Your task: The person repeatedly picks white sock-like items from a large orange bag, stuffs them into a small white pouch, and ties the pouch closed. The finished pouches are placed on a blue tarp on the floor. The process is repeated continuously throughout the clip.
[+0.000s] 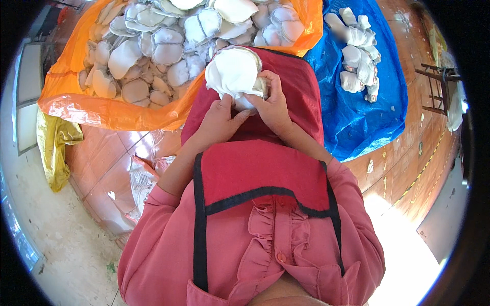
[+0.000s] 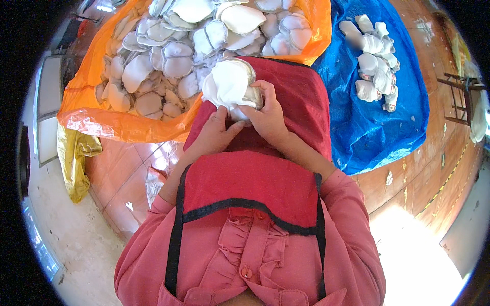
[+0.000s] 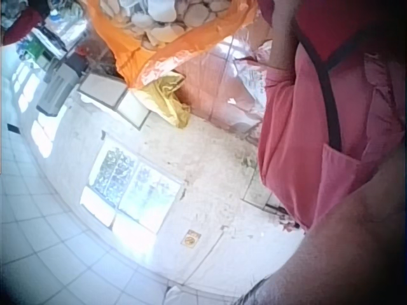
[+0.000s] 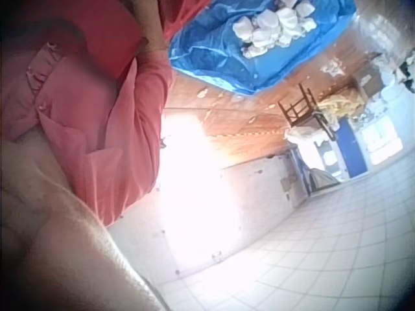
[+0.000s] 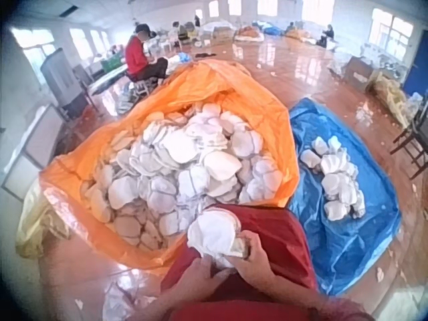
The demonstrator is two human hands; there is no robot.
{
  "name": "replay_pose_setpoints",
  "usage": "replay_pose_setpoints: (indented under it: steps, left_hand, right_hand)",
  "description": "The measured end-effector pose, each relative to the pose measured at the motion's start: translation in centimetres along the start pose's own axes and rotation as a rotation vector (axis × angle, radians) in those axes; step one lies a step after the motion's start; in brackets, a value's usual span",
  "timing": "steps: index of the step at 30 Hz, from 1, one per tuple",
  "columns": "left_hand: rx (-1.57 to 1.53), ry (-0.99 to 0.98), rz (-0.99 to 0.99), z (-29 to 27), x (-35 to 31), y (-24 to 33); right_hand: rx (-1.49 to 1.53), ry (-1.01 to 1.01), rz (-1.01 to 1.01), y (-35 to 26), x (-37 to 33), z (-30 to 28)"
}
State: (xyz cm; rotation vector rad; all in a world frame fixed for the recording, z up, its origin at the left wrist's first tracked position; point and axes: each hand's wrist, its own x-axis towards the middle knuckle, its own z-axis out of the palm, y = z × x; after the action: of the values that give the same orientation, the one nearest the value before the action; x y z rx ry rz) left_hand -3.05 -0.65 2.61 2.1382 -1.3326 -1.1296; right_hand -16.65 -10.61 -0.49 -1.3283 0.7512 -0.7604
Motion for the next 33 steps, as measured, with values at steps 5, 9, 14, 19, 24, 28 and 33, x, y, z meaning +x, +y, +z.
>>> replay_pose_setpoints:
  steps: [5,9,14,19,24,28,33]
  left_hand:
    - [-0.622,-0.037,0.064,-0.2,0.5,-0.7]
    - [-1.033,0.066,0.067,0.4,1.1,-1.0]
    - [-1.075,0.110,0.018,0.0,0.7,-0.8]
    - [-1.134,0.066,0.037,-0.4,0.4,-0.9]
    - [-0.959,-0.030,0.054,-1.6,0.2,-1.0]
    - [-0.353,0.034,0.105,-1.6,1.2,-2.3]
    - [-0.158,0.188,0.175,-1.1,1.2,-0.3]
  right_hand:
    - [-0.034,0.018,-0.064,1.0,0.0,0.1]
    - [0.002,0.021,-0.061,2.1,0.1,0.2]
    - [0.035,0.016,-0.012,1.3,0.0,0.5]
    - [0.169,-0.021,0.094,0.2,-0.1,0.1]
    - [0.294,-0.028,0.226,-0.2,0.1,-0.5]
    - [0.346,0.035,0.187,0.1,-0.3,0.3]
    - [0.202,0.101,0.147,0.3,-0.2,0.7]
